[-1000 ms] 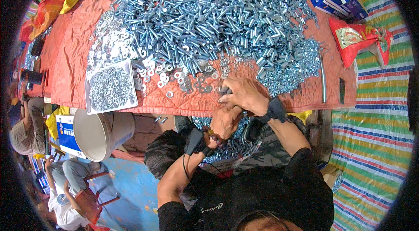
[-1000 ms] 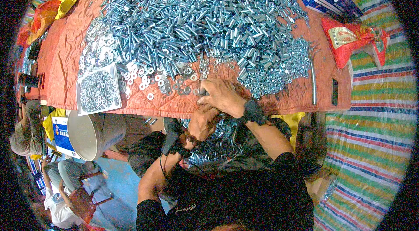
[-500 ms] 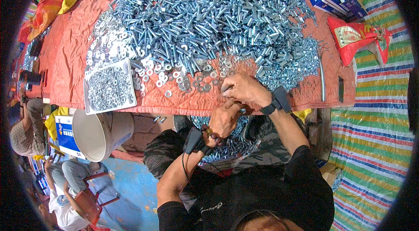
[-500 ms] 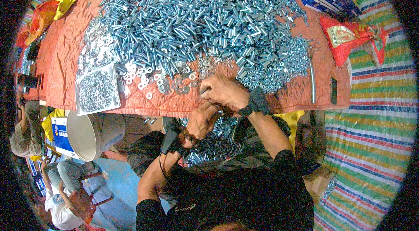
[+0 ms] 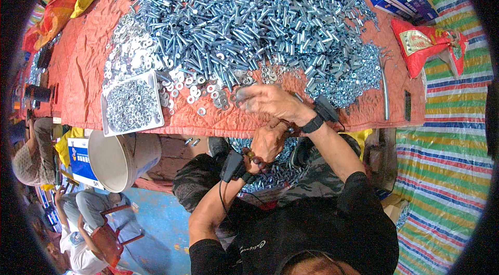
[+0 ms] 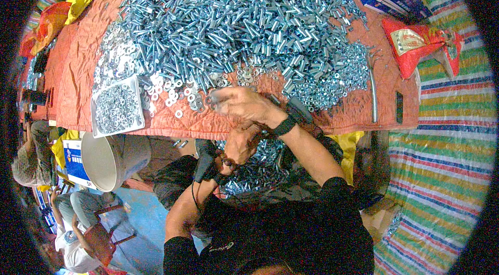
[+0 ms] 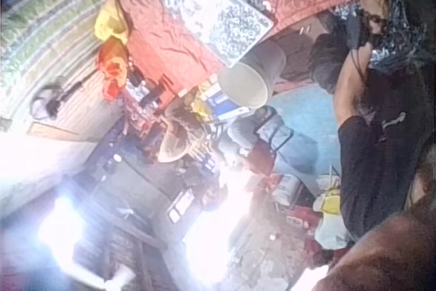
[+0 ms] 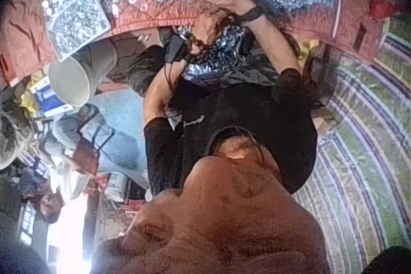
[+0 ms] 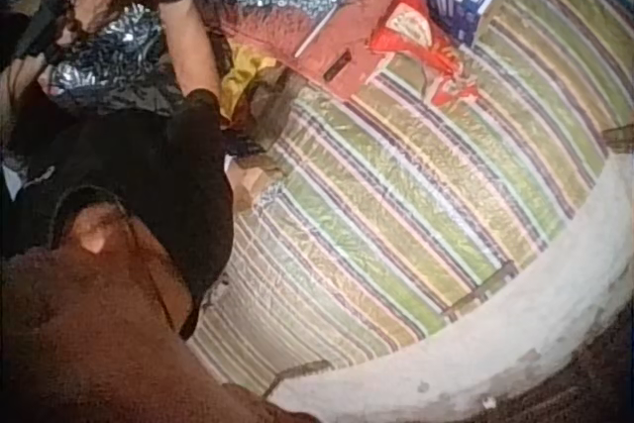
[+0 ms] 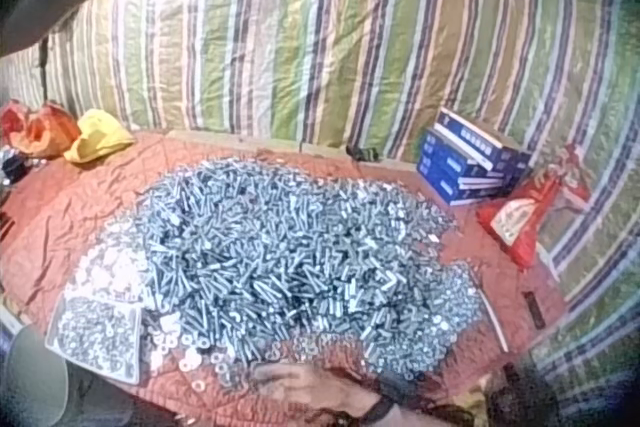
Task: Placing metal washers onto bolts and sorting them into groups.
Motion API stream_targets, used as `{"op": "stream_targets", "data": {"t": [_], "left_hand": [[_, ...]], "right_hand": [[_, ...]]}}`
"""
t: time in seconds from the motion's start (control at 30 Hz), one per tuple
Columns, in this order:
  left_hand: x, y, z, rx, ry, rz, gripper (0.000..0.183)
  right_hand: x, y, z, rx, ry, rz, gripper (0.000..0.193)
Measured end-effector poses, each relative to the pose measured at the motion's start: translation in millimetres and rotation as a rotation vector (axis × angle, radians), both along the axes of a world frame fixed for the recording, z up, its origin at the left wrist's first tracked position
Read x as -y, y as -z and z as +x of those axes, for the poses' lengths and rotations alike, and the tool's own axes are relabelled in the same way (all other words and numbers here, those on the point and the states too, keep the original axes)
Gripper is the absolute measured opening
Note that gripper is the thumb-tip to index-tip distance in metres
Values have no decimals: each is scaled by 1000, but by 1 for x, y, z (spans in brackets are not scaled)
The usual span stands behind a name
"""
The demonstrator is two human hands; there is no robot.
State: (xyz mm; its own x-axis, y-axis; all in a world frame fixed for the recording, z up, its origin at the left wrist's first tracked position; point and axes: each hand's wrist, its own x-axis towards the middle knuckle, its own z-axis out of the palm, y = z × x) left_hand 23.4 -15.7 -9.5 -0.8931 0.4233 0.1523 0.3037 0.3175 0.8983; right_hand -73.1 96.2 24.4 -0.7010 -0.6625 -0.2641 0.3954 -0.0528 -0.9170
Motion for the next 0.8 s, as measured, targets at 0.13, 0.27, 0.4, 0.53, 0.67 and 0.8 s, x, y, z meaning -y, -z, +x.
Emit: {"op": "stream_targets", "data": {"t": [0.13,0.27,0.4,0.53,0.67,0.8], "left_hand": [[-1,-6,-4,-3,-10,100,27],[0,-12,-8,-35,-97,118,21],[-3,-15,-14,-65,-225,92,15],[-10,-27,-18,44,-256,144,18],[-15,-11,-17,-20,-230,125,21],[-16,-10,-14,-33,-232,124,25]], "right_hand": [[-25,-8,-8,-71,197,63,45],[-63,-8,-14,-201,462,224,39],[-76,-26,-8,-298,593,538,25],[-94,-16,-4,-532,615,844,18],[-100,-20,3,-759,559,975,15],[-105,-24,5,-795,515,1128,15]]}}
